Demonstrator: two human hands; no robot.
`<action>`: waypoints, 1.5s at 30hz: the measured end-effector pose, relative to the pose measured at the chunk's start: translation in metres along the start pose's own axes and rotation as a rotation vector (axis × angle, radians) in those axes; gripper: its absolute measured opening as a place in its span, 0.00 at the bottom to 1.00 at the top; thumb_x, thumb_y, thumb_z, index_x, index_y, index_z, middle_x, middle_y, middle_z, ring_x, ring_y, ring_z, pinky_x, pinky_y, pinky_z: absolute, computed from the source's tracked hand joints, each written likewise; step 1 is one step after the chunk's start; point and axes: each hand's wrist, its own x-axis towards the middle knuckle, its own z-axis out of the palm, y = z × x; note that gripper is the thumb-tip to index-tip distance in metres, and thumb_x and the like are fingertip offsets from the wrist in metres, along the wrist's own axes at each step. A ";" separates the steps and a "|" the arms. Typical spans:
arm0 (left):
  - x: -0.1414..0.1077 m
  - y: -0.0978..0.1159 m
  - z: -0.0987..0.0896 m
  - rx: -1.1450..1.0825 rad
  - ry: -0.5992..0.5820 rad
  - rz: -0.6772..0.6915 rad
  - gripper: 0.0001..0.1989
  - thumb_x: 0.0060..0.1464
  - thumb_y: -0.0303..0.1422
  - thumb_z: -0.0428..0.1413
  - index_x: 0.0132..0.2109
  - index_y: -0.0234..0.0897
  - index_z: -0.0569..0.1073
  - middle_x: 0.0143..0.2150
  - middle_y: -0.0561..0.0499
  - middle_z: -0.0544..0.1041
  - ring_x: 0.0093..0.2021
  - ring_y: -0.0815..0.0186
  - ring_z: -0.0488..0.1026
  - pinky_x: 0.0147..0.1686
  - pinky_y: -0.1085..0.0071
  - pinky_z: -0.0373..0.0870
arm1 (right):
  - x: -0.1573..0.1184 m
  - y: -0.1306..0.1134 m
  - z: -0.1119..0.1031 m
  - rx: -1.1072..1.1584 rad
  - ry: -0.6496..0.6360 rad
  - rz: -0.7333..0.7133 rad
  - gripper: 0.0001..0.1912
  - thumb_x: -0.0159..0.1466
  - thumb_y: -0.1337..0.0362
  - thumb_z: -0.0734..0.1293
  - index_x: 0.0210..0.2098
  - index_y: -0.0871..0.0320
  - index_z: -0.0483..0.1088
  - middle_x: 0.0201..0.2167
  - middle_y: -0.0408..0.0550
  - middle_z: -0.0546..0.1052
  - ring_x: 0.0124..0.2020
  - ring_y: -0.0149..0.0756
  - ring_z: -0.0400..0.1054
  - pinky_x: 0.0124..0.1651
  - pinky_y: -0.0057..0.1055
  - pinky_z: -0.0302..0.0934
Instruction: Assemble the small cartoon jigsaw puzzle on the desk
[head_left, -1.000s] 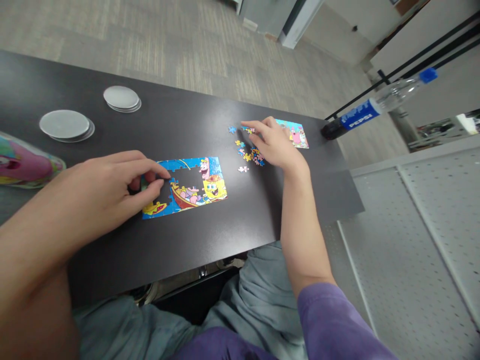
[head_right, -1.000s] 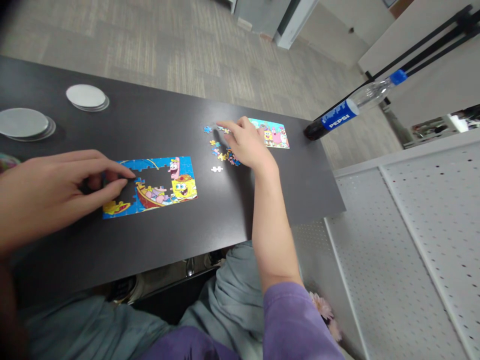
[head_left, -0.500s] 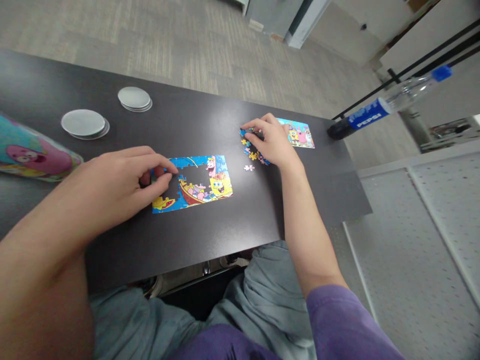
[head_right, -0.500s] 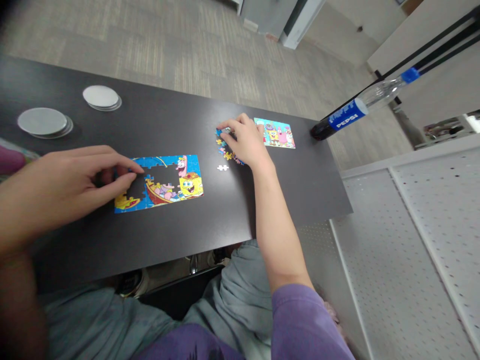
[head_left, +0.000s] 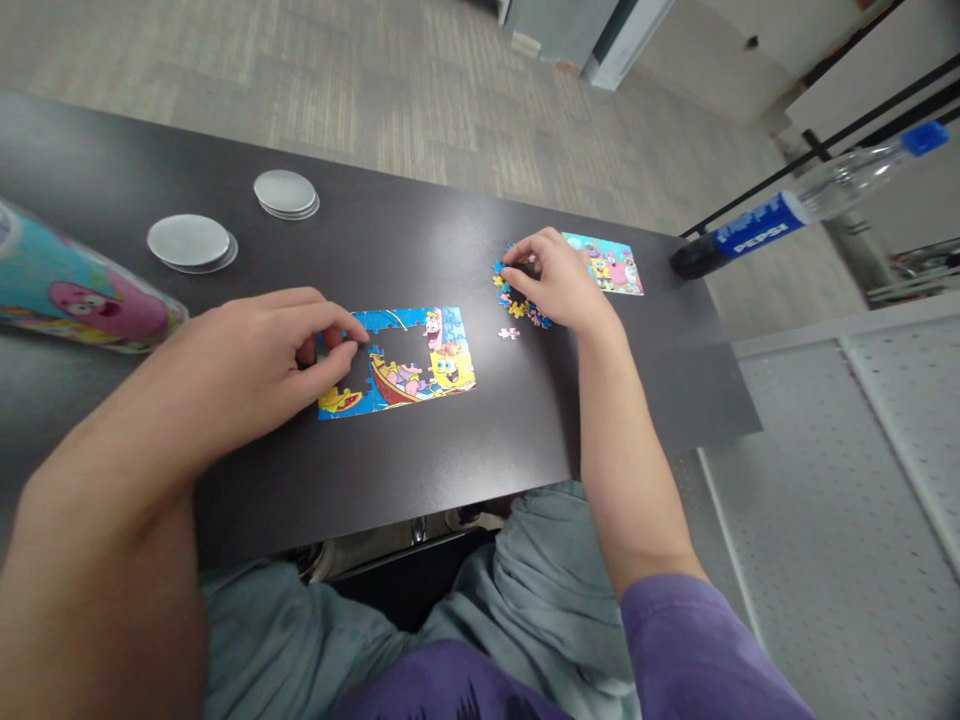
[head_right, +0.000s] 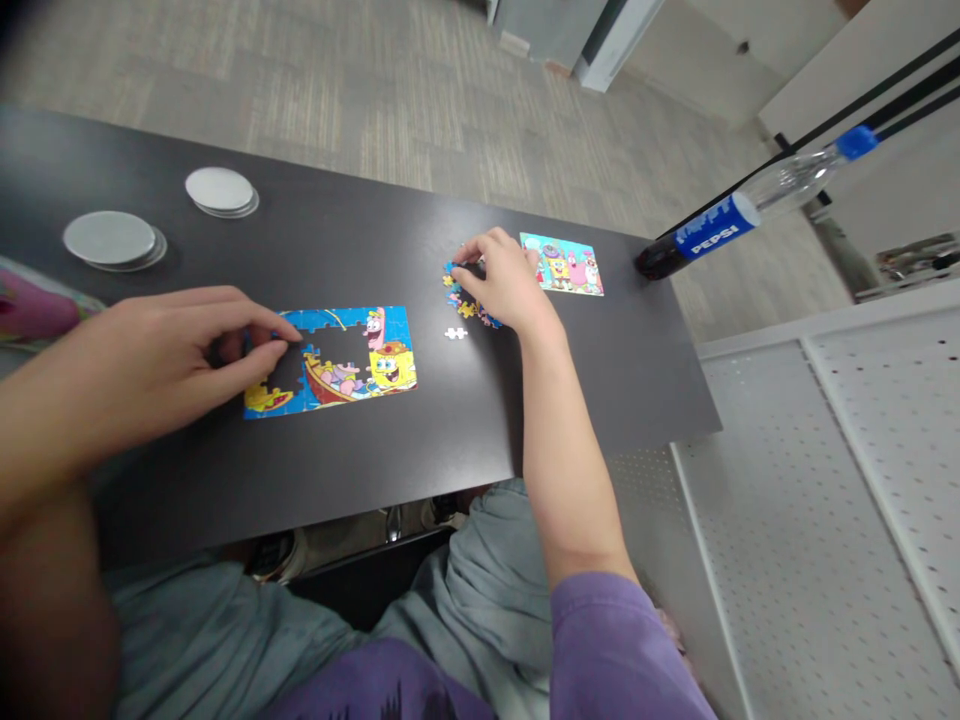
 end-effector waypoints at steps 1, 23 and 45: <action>0.000 0.002 -0.001 0.002 -0.006 -0.010 0.20 0.79 0.43 0.53 0.57 0.42 0.87 0.53 0.48 0.85 0.42 0.56 0.80 0.47 0.58 0.69 | 0.000 0.000 0.000 0.002 0.000 0.000 0.08 0.76 0.67 0.81 0.49 0.49 0.81 0.61 0.59 0.86 0.61 0.58 0.81 0.79 0.67 0.65; -0.007 0.022 -0.014 -0.121 0.135 0.079 0.14 0.81 0.43 0.64 0.66 0.47 0.84 0.53 0.52 0.88 0.47 0.58 0.81 0.53 0.60 0.78 | -0.036 -0.128 0.010 0.653 -0.308 -0.072 0.16 0.74 0.50 0.89 0.52 0.43 0.85 0.40 0.45 0.88 0.44 0.52 0.84 0.49 0.49 0.79; -0.001 0.004 -0.003 -0.060 0.085 0.019 0.08 0.73 0.40 0.68 0.54 0.47 0.87 0.48 0.48 0.86 0.49 0.50 0.85 0.50 0.53 0.79 | -0.036 -0.134 0.046 0.376 -0.239 -0.192 0.11 0.79 0.66 0.80 0.58 0.47 0.84 0.45 0.45 0.93 0.41 0.50 0.83 0.57 0.50 0.75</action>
